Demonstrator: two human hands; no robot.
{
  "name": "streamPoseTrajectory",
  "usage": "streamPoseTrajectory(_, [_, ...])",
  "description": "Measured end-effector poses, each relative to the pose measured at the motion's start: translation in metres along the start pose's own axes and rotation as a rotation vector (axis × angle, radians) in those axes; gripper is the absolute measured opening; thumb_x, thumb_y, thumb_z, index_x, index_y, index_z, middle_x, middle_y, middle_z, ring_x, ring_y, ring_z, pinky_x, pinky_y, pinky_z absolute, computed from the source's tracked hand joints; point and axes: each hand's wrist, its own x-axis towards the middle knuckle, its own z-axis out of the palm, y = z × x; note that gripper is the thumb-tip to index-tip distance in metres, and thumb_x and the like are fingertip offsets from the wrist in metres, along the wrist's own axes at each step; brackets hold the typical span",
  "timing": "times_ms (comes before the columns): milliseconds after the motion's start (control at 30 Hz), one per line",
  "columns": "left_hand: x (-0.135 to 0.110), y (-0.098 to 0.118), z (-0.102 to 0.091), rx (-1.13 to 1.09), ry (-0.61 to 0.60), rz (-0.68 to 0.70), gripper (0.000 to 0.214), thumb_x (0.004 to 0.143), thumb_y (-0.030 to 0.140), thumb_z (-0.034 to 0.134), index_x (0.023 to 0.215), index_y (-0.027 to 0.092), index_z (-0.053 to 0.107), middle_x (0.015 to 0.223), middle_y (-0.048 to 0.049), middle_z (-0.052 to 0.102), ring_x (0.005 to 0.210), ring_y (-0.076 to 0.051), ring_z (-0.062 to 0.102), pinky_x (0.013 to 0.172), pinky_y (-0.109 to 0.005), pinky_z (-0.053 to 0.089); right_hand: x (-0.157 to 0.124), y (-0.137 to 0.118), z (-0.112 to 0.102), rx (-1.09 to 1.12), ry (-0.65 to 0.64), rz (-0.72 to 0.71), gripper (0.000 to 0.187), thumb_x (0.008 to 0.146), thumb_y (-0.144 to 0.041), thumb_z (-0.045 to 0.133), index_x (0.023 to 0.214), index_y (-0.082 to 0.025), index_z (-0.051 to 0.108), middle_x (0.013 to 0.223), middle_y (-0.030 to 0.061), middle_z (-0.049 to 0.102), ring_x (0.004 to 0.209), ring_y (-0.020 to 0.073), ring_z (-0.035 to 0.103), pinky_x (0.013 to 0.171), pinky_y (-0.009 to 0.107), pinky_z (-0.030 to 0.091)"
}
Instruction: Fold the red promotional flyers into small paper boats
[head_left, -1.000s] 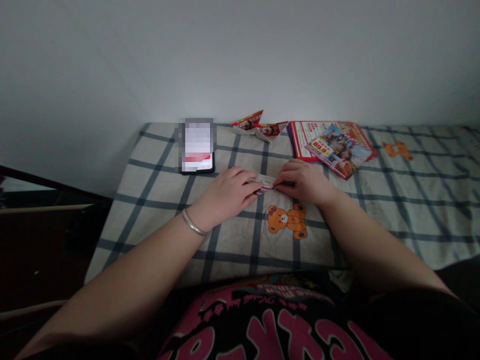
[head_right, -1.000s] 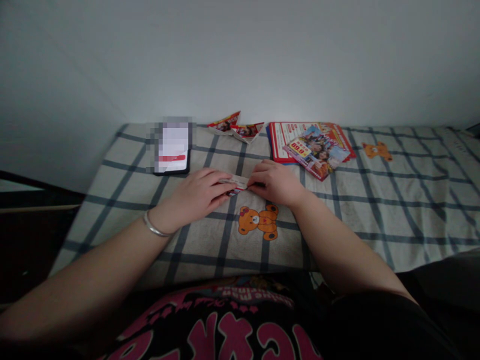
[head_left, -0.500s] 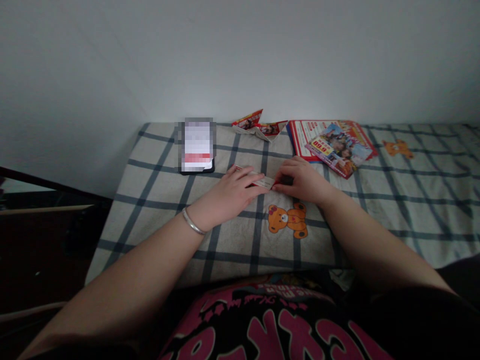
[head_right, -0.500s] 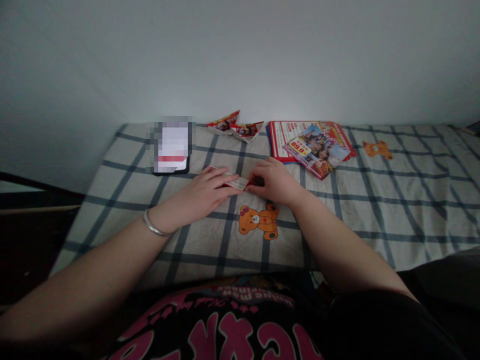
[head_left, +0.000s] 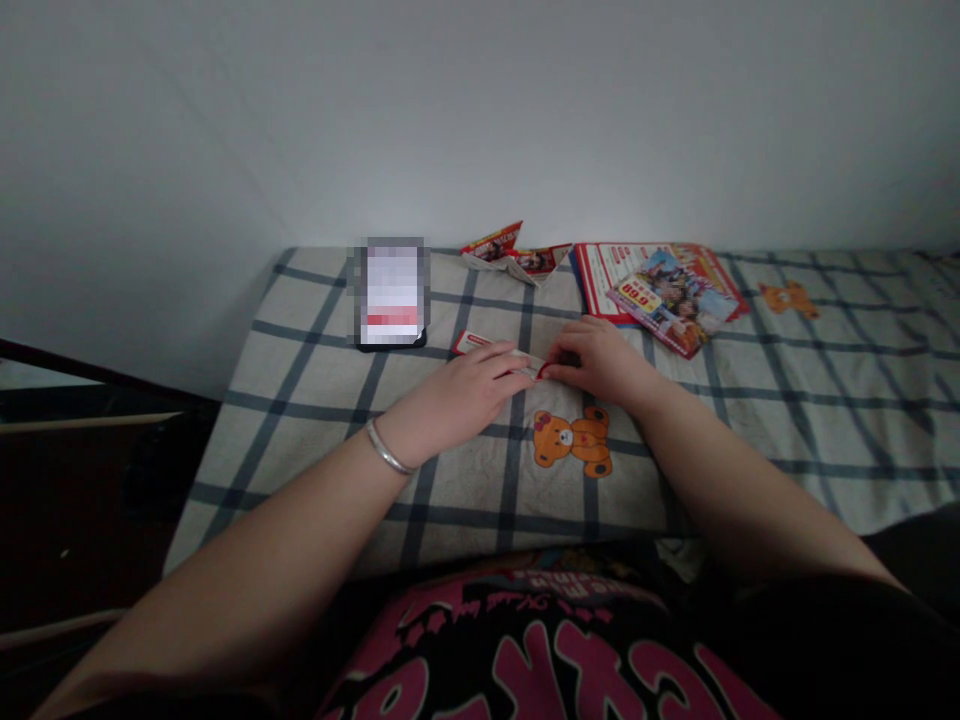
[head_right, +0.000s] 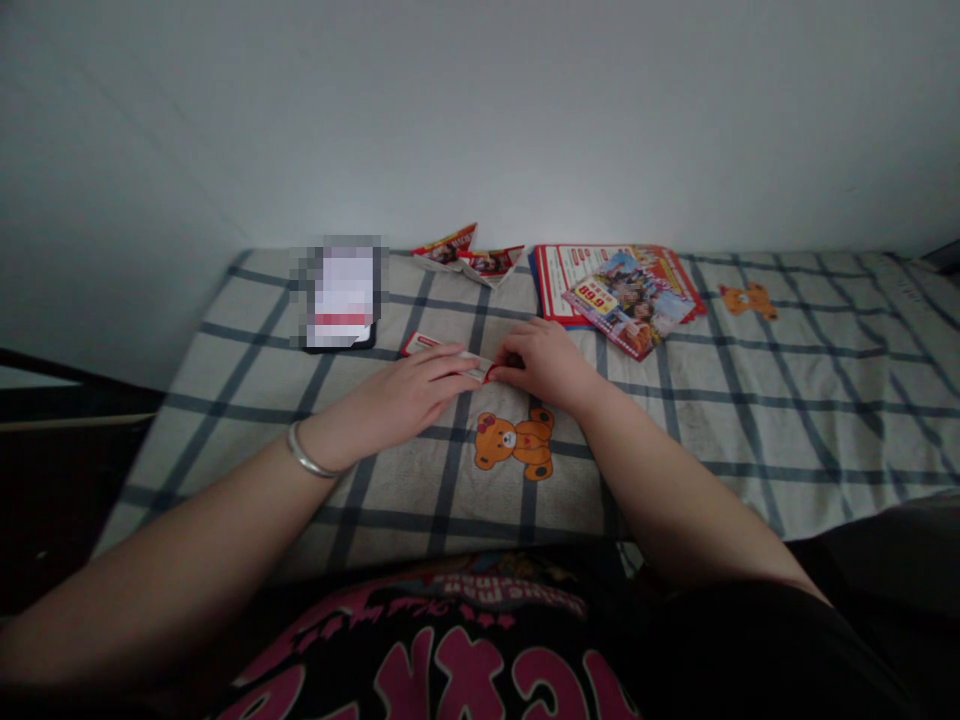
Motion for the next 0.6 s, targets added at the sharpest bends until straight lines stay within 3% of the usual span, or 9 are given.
streamPoseTrajectory(367, [-0.0016, -0.0019, 0.0002, 0.031, -0.015, 0.004, 0.044, 0.092, 0.008, 0.054, 0.134, 0.022, 0.059, 0.136, -0.0066, 0.061, 0.136, -0.025, 0.045, 0.114, -0.045, 0.042, -0.0009, -0.0034, -0.0022, -0.081, 0.008, -0.014, 0.019, 0.089, -0.037, 0.068, 0.084, -0.020, 0.066, 0.080, 0.0054, 0.064, 0.080, 0.0223, 0.055, 0.077, 0.035, 0.038])
streamPoseTrajectory(600, [-0.0033, -0.0028, 0.0023, 0.071, -0.008, 0.018, 0.041, 0.094, 0.013, 0.053, 0.134, 0.020, 0.059, 0.145, -0.0049, 0.055, 0.135, -0.026, 0.043, 0.114, -0.047, 0.038, -0.0029, -0.0027, 0.0011, -0.110, 0.095, -0.139, 0.009, 0.093, -0.029, 0.059, 0.094, -0.021, 0.062, 0.112, 0.0128, 0.065, 0.110, 0.0296, 0.055, 0.098, 0.048, 0.046])
